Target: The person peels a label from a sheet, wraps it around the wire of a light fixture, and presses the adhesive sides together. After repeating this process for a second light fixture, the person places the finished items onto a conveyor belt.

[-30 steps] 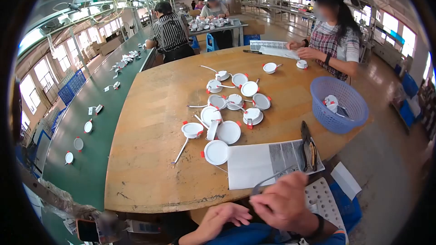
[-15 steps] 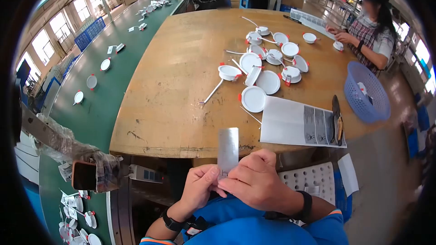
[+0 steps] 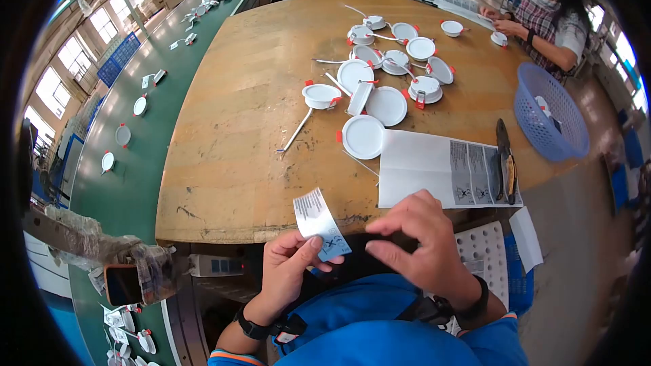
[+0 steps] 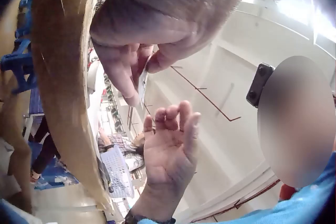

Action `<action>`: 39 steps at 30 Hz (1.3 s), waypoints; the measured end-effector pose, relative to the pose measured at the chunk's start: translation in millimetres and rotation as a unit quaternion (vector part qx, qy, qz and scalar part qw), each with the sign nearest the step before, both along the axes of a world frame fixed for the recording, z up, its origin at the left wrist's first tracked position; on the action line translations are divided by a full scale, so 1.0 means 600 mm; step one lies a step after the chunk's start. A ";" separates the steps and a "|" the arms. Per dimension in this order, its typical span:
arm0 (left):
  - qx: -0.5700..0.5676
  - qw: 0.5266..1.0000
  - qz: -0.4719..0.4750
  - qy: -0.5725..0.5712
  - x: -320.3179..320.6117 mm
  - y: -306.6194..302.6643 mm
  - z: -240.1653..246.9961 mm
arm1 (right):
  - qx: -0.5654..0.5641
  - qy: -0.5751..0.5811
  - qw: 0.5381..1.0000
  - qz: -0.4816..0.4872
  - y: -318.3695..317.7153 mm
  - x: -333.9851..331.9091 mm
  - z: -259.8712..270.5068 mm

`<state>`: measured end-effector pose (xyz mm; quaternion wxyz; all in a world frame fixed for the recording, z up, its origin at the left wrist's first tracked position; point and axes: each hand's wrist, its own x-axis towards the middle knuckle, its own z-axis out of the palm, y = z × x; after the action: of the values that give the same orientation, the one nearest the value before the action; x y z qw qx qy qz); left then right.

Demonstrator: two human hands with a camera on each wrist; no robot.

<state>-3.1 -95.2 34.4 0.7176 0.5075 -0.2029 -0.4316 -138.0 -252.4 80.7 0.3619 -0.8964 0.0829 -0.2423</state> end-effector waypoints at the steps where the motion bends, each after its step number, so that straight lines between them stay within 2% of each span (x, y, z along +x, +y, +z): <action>1: -0.008 1.000 -0.005 -0.006 -0.001 -0.002 0.000 | 0.016 0.009 1.000 -0.026 -0.002 0.004 -0.011; 2: -0.016 1.000 -0.010 -0.012 -0.003 -0.004 -0.002 | 0.032 0.018 0.998 -0.051 -0.004 0.006 -0.016; 5: -0.025 0.996 -0.064 -0.052 0.000 -0.010 -0.010 | 0.055 -0.063 0.995 -0.057 -0.010 0.012 -0.010; 7: -0.001 0.983 -0.135 -0.122 0.007 -0.005 -0.006 | -0.015 -0.034 0.999 -0.015 -0.023 0.009 0.025; 9: 0.040 0.946 -0.223 -0.232 0.016 -0.007 0.027 | -0.126 -0.001 0.991 0.054 -0.032 0.019 0.050; 10: 0.034 0.926 -0.232 -0.297 0.016 -0.011 0.036 | -0.091 0.036 0.990 0.102 -0.032 0.024 0.046; 11: 0.026 0.883 -0.250 -0.396 0.021 -0.013 0.037 | -0.074 0.056 0.988 0.127 -0.034 0.026 0.041; 13: 0.049 0.859 -0.254 -0.442 0.020 -0.015 0.053 | -0.039 0.094 0.978 0.180 -0.040 0.028 0.029; 17: 0.085 0.811 -0.276 -0.509 0.027 -0.020 0.060 | -0.036 0.138 0.975 0.172 -0.051 0.015 0.021; 19: 0.101 0.789 -0.271 -0.543 0.031 -0.025 0.066 | -0.065 0.122 0.981 0.133 -0.046 0.007 0.021; 21: 0.126 0.836 -0.307 -0.437 0.058 -0.032 0.086 | -0.108 0.112 0.982 0.110 -0.042 -0.005 0.027; 22: 0.157 0.856 -0.284 -0.402 0.077 -0.033 0.077 | -0.122 0.104 0.983 0.095 -0.040 -0.013 0.033; 23: 0.146 0.916 -0.219 -0.302 0.096 -0.040 0.064 | -0.131 0.108 0.979 0.110 -0.039 -0.021 0.041; 24: 0.157 0.930 -0.186 -0.274 0.126 -0.052 0.060 | -0.141 0.112 0.975 0.127 -0.036 -0.030 0.049; 25: 0.169 0.914 -0.149 -0.338 0.159 -0.070 0.051 | -0.150 0.117 0.971 0.144 -0.035 -0.038 0.054; 26: 0.155 0.871 -0.078 -0.460 0.199 -0.089 0.016 | -0.129 0.120 0.970 0.168 -0.037 -0.042 0.054; 28: 0.197 0.727 0.009 -0.658 0.229 -0.135 0.038 | -0.092 0.126 0.964 0.216 -0.042 -0.047 0.054; 29: 0.167 0.662 0.006 -0.730 0.242 -0.150 0.035 | -0.076 0.129 0.960 0.238 -0.046 -0.050 0.057; 31: 0.102 0.513 0.002 -0.852 0.268 -0.178 0.011 | -0.062 0.128 0.965 0.219 -0.050 -0.055 0.063; 32: 0.138 0.524 -0.047 -0.839 0.273 -0.186 0.002 | -0.057 0.126 0.968 0.210 -0.051 -0.059 0.062; 35: 0.174 0.510 -0.098 -0.837 0.290 -0.200 -0.005 | -0.050 0.120 0.973 0.191 -0.054 -0.067 0.055; 38: 0.204 0.430 -0.115 -0.872 0.280 -0.212 -0.006 | -0.042 0.107 0.978 0.174 -0.049 -0.068 0.056; 39: 0.182 0.420 -0.109 -0.882 0.277 -0.210 -0.002 | -0.038 0.101 0.980 0.165 -0.047 -0.067 0.058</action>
<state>163.2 -221.4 33.5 -0.0167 0.7025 -0.6953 0.1510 -178.1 -280.4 115.3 0.3520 -0.9308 -0.0389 -0.0907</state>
